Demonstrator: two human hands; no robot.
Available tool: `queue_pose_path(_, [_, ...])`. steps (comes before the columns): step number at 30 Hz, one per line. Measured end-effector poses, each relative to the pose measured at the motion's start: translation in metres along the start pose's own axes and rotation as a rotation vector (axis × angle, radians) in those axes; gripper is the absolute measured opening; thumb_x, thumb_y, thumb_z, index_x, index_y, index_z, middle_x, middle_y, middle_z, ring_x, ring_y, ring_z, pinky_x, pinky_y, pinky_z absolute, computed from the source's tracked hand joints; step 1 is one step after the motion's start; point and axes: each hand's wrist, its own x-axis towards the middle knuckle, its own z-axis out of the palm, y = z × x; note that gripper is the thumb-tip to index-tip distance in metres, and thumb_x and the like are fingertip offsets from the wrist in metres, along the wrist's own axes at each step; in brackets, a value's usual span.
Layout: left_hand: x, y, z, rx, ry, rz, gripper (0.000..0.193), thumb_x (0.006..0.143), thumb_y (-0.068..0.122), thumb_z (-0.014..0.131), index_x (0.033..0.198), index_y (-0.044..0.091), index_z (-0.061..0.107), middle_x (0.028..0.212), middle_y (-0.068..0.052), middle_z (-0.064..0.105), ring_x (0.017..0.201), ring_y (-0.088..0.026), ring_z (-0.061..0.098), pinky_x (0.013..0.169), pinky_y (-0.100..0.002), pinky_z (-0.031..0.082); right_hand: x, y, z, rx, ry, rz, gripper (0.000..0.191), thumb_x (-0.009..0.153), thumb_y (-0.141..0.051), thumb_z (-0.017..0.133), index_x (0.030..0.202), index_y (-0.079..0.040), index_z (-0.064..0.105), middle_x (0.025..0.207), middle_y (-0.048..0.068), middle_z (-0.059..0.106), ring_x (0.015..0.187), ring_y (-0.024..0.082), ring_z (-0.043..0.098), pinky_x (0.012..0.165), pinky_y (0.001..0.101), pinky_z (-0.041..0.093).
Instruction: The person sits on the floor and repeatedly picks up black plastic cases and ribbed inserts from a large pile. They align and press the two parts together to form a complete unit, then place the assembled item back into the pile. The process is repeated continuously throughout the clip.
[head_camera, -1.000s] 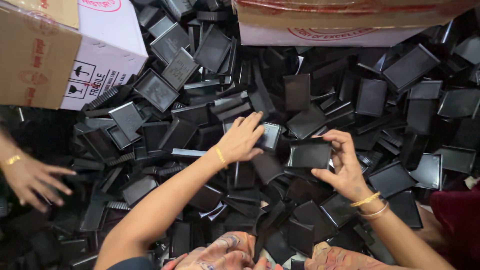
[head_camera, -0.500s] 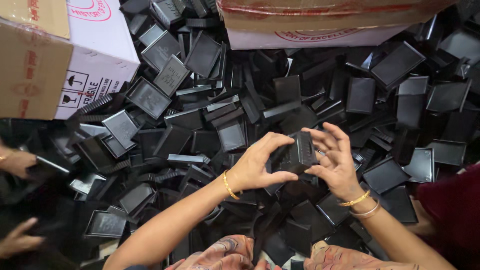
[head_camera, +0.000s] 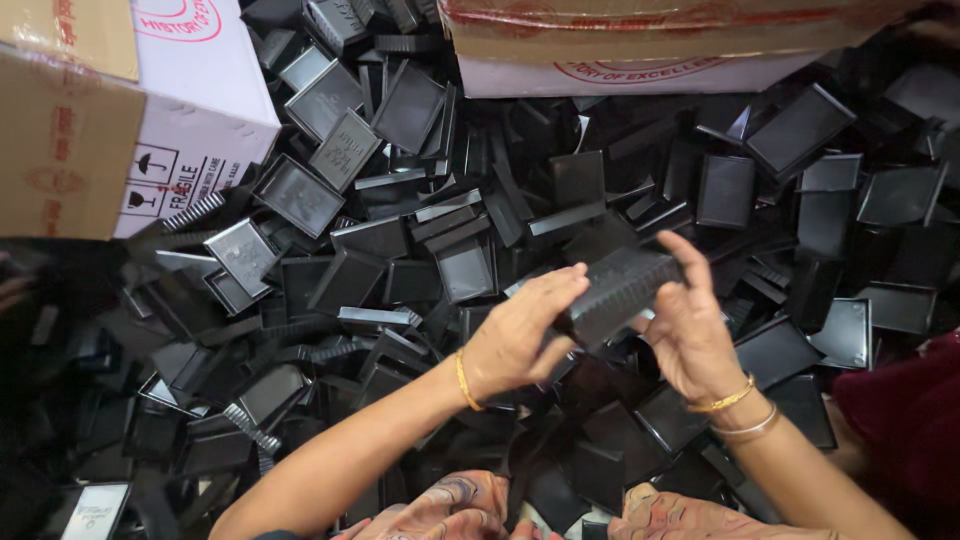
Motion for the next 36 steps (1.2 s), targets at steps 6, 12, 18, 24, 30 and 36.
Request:
queue_pose_path(6, [0.013, -0.011, -0.022, -0.060, -0.204, -0.212, 0.049, 0.090, 0.018, 0.079, 0.133, 0.006, 0.059, 0.109, -0.017, 0.072, 0.097, -0.037, 0.073, 0.083, -0.039, 0.059, 0.006, 0.007, -0.015, -0.624, 0.038, -0.142, 0.046, 0.090, 0.005, 0.070, 0.135, -0.001, 0.062, 0.125, 0.011, 0.067, 0.113, 0.017, 0.064, 0.102, 0.0316, 0.052])
queue_pose_path(12, [0.140, -0.016, -0.080, 0.223, 0.110, 0.370, 0.050, 0.092, 0.008, 0.076, 0.136, 0.004, 0.053, 0.134, -0.020, 0.062, 0.122, -0.042, 0.063, 0.108, -0.044, 0.053, 0.060, -0.012, 0.000, -0.720, -0.143, -0.423, 0.079, 0.085, -0.005, 0.075, 0.151, -0.006, 0.031, 0.153, 0.009, 0.042, 0.128, 0.019, 0.049, 0.110, 0.0351, 0.041])
queue_pose_path(18, [0.168, -0.060, -0.111, 0.377, 0.249, 0.266, 0.010, 0.099, 0.006, 0.065, 0.107, 0.001, 0.066, 0.097, -0.019, 0.066, 0.092, -0.042, 0.063, 0.082, -0.048, 0.051, 0.105, 0.016, 0.013, -1.846, -0.496, -0.792, 0.077, 0.079, -0.022, 0.079, 0.144, 0.002, 0.044, 0.142, 0.020, 0.050, 0.137, 0.041, 0.045, 0.114, 0.0583, 0.028])
queue_pose_path(24, [-0.009, -0.127, -0.094, 0.691, -0.808, -0.508, 0.022, 0.081, 0.021, 0.068, 0.088, 0.000, 0.073, 0.095, -0.025, 0.071, 0.088, -0.043, 0.072, 0.079, -0.049, 0.059, 0.077, 0.055, -0.017, -1.747, -0.593, -0.658, 0.050, 0.075, -0.028, 0.077, 0.109, 0.000, 0.054, 0.142, 0.027, 0.051, 0.134, 0.043, 0.047, 0.112, 0.0462, 0.041])
queue_pose_path(30, [-0.110, -0.173, -0.085, 0.839, -1.046, -0.807, 0.024, 0.083, 0.019, 0.066, 0.104, 0.015, 0.078, 0.109, -0.013, 0.075, 0.104, -0.033, 0.072, 0.087, -0.046, 0.058, 0.075, 0.055, -0.019, -1.750, -0.453, -0.053, 0.063, 0.074, -0.047, 0.083, 0.115, -0.007, 0.056, 0.119, 0.015, 0.064, 0.116, 0.034, 0.061, 0.101, 0.0400, 0.051])
queue_pose_path(36, [-0.124, -0.172, -0.069, 0.960, -0.894, -0.467, 0.018, 0.094, 0.028, 0.063, 0.102, 0.029, 0.079, 0.104, -0.006, 0.059, 0.108, -0.026, 0.055, 0.080, -0.049, 0.045, 0.067, 0.047, -0.014, -1.396, -0.244, -0.122, 0.089, 0.076, -0.047, 0.080, 0.148, -0.009, 0.043, 0.126, 0.022, 0.063, 0.105, 0.039, 0.068, 0.088, 0.0446, 0.055])
